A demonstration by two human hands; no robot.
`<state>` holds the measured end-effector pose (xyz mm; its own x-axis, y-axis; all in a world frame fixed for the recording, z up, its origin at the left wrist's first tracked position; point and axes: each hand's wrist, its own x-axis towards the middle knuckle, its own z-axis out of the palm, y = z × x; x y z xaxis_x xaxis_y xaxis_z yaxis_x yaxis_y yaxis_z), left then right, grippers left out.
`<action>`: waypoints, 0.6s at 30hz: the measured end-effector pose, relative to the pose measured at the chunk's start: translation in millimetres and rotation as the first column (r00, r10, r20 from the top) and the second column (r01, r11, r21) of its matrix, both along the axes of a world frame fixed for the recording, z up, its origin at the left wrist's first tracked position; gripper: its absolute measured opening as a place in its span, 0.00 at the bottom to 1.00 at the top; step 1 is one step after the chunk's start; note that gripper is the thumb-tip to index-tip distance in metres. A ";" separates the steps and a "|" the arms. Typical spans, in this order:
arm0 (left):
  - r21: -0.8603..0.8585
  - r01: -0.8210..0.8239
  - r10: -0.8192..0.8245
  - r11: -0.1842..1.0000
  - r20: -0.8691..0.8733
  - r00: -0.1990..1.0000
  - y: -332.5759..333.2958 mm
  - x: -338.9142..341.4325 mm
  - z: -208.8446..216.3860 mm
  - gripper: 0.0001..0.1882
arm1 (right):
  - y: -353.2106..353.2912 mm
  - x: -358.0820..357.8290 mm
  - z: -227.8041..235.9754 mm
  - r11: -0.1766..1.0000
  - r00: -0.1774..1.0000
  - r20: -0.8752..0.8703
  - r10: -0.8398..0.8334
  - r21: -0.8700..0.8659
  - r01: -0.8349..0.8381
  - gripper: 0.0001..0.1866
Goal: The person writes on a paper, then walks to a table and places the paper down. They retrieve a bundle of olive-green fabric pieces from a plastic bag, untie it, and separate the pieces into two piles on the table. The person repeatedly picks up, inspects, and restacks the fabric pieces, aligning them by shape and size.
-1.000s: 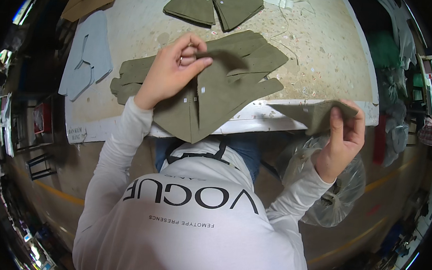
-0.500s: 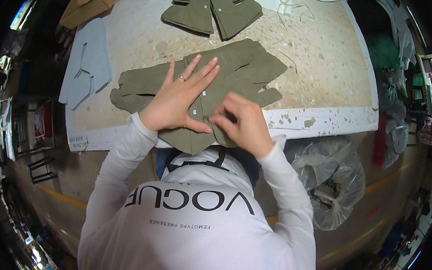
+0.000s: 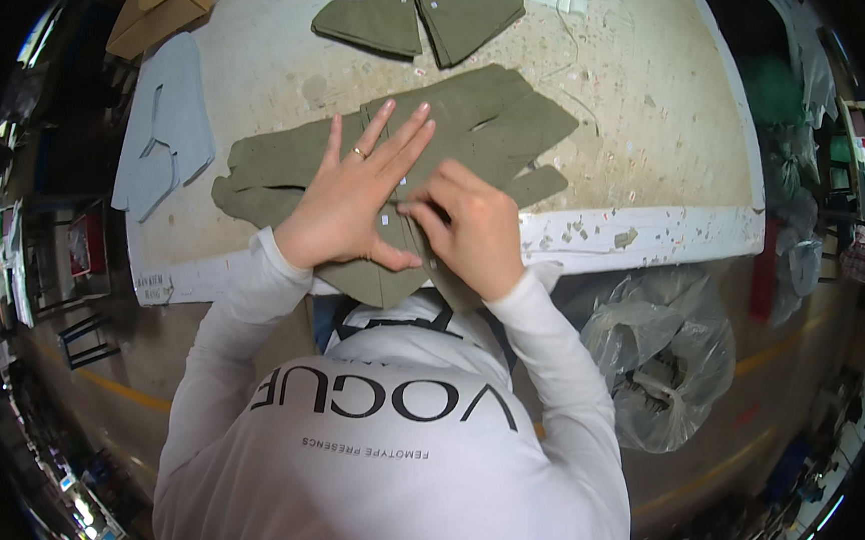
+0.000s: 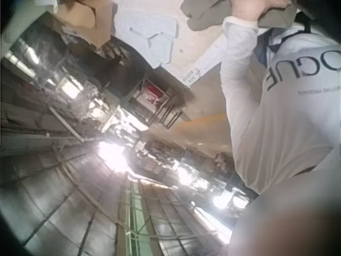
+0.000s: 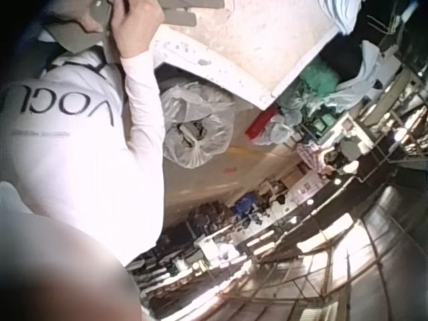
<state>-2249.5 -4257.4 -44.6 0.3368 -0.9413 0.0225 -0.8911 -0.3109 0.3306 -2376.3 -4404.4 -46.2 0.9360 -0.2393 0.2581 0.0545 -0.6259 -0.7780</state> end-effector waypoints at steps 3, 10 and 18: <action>0.004 0.003 -0.003 1.000 -0.006 1.000 0.4 -0.7 -0.5 0.72 | 5.5 -1.7 1.6 0.999 1.000 -0.005 0.006 0.044 -0.005 0.05; -0.005 -0.010 0.010 1.000 0.021 1.000 0.4 -2.8 -1.3 0.71 | -21.6 -3.3 -5.1 0.994 0.995 0.014 -0.095 -0.047 0.096 0.03; -0.068 0.040 -0.039 0.997 0.017 0.999 3.1 -7.0 11.7 0.59 | -15.5 -61.0 -7.8 0.980 0.979 -0.130 0.154 0.149 -0.134 0.06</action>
<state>-2256.5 -4254.3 -32.8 0.2987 -0.9499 0.0916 -0.9073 -0.2529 0.3361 -2437.4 -4419.9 -53.9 0.9877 -0.1236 0.0954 0.0202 -0.5045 -0.8632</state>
